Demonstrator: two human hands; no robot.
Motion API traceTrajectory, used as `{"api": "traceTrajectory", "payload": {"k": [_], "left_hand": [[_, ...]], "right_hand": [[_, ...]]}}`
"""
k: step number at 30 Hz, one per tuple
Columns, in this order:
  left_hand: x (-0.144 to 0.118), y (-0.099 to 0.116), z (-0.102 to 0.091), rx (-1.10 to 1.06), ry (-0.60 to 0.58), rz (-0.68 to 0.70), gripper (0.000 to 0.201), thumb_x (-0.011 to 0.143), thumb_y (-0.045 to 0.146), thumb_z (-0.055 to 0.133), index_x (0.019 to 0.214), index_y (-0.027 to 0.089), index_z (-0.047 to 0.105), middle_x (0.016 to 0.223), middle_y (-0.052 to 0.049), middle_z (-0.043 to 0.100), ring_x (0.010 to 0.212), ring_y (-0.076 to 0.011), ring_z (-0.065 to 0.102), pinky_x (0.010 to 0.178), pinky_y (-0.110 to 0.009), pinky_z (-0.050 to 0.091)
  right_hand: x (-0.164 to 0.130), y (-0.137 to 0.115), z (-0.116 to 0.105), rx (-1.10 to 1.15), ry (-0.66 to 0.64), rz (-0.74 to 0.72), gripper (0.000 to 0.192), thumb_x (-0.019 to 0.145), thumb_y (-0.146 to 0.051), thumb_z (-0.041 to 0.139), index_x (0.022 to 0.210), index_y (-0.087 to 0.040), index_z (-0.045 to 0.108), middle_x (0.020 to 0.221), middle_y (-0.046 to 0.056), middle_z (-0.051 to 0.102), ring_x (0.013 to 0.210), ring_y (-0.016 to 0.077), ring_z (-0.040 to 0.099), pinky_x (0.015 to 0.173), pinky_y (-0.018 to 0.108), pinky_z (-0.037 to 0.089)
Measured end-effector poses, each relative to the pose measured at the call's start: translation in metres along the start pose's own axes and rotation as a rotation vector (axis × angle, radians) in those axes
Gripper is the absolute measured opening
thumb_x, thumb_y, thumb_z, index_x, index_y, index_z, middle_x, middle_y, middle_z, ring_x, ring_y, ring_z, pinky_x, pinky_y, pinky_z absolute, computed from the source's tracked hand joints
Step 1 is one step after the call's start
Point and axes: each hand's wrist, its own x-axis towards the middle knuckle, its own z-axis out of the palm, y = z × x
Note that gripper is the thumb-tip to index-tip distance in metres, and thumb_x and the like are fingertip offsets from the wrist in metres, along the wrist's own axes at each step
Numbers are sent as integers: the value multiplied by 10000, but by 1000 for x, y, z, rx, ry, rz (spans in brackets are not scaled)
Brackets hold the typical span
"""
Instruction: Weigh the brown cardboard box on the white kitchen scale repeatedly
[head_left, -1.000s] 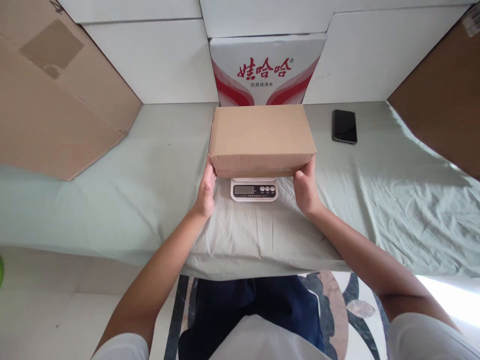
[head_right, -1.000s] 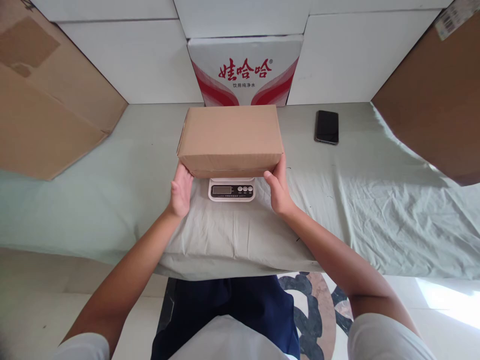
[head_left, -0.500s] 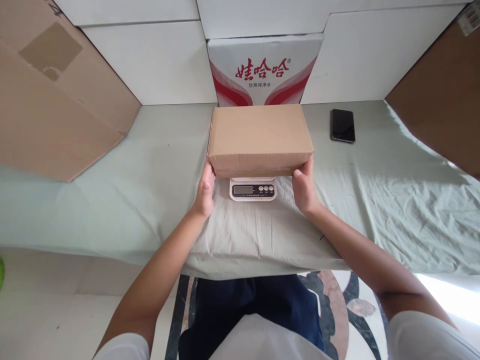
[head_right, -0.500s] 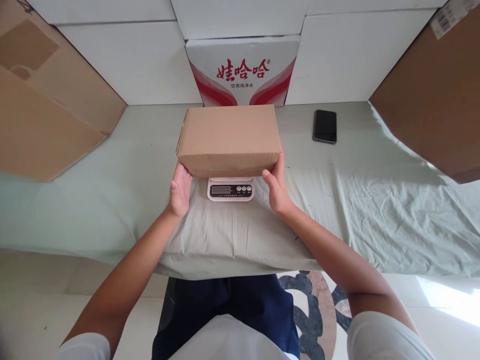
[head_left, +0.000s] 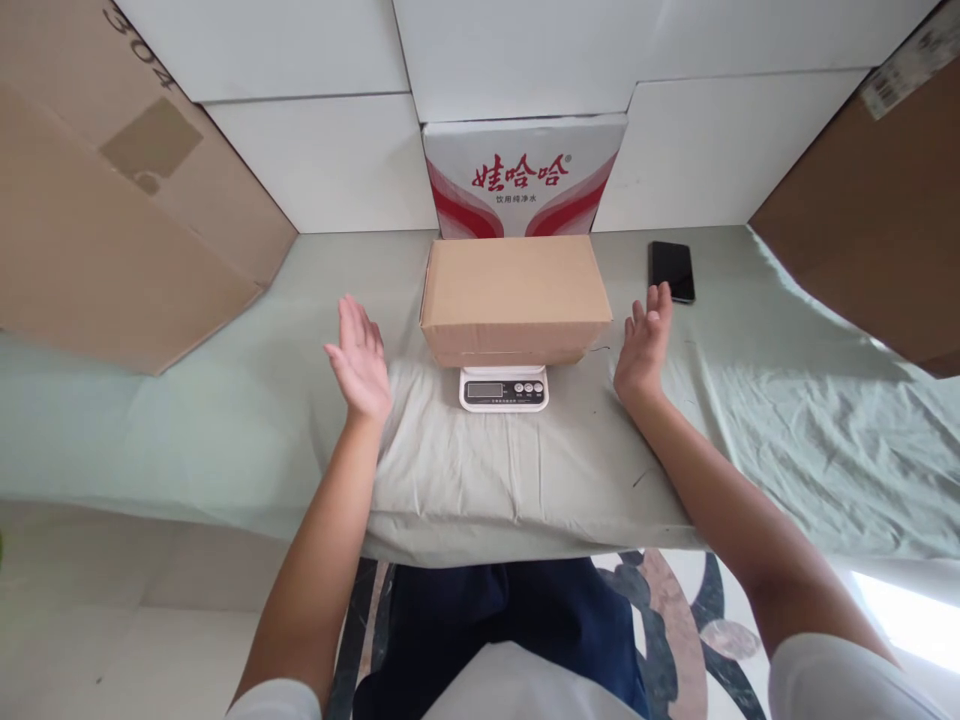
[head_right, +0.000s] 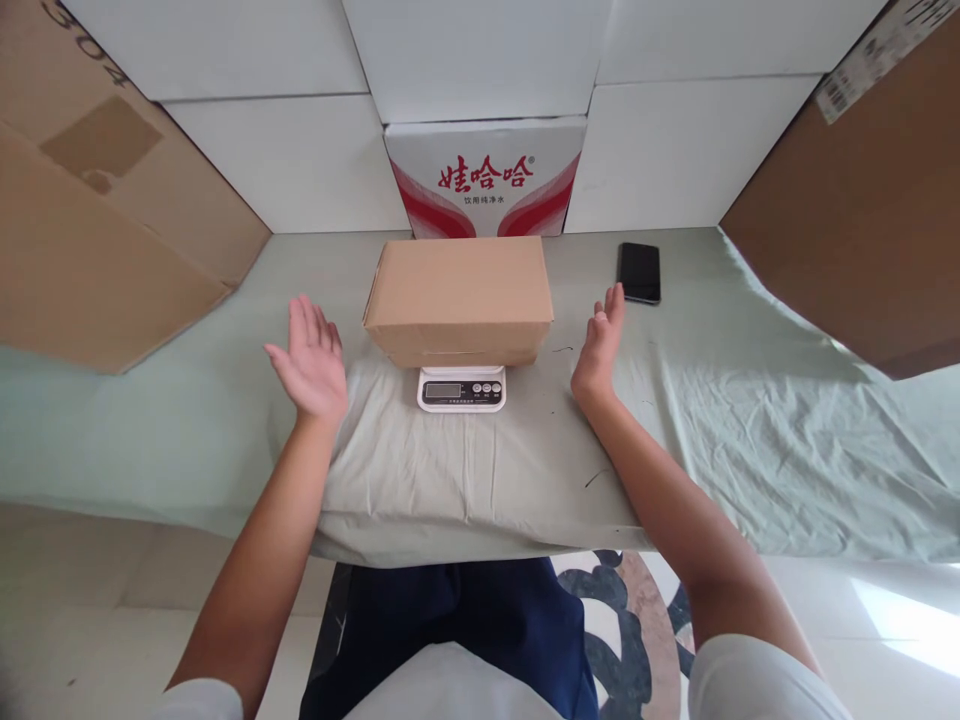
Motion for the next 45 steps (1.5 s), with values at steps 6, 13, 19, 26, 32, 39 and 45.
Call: {"api": "traceTrajectory", "payload": {"k": [6, 13, 19, 26, 32, 39, 45], "left_hand": [[-1, -9, 7, -95, -56, -19, 944, 879, 906, 85, 1635, 411, 356, 1814, 72, 179, 1699, -210, 99, 1386, -430, 160], [-3, -6, 12, -95, -192, -84, 993, 842, 954, 204, 1600, 365, 457, 1797, 43, 247, 1698, -238, 113, 1392, -404, 154], [-7, -3, 16, -88, -248, -57, 1005, 842, 957, 196, 1606, 354, 448, 1794, 36, 266, 1695, -261, 123, 1394, -401, 162], [-24, 1, 19, -140, -377, -35, 943, 891, 907, 258, 1620, 337, 437, 1782, 8, 299, 1685, -302, 180, 1397, -463, 171], [-35, -1, 21, -122, -416, -56, 940, 886, 908, 304, 1617, 333, 443, 1771, -10, 332, 1686, -316, 175, 1396, -500, 160], [-39, -1, 28, -141, -450, -113, 993, 852, 934, 336, 1618, 309, 437, 1777, -54, 317, 1678, -362, 196, 1384, -543, 165], [-40, 3, 35, -155, -445, -90, 988, 851, 928, 357, 1612, 304, 441, 1787, -62, 290, 1684, -352, 173, 1384, -523, 177]], "right_hand": [[-7, 12, 3, -36, -68, -38, 777, 843, -720, 516, 1571, -507, 348, 1790, -77, 238, 1696, 313, 214, 1367, 674, 105], [-9, 4, 7, 13, -39, 25, 835, 766, -713, 587, 1539, -478, 377, 1790, -83, 234, 1693, 291, 223, 1390, 603, 115], [-17, -6, 13, 22, -92, 16, 796, 795, -714, 576, 1534, -482, 392, 1788, -103, 234, 1700, 283, 201, 1401, 600, 102], [-51, -26, 30, 53, -243, -27, 763, 888, -740, 533, 1581, -482, 348, 1798, -107, 236, 1715, 262, 150, 1415, 575, 128], [-77, -32, 46, 29, -338, -105, 703, 928, -719, 492, 1577, -477, 378, 1765, -128, 318, 1708, 251, 172, 1429, 554, 144], [-76, -30, 49, 11, -339, -121, 668, 924, -699, 514, 1547, -481, 408, 1760, -129, 323, 1706, 269, 178, 1427, 561, 156], [-73, -40, 54, 21, -363, -108, 749, 894, -728, 543, 1570, -466, 356, 1771, -102, 302, 1702, 283, 183, 1417, 554, 213]]}}
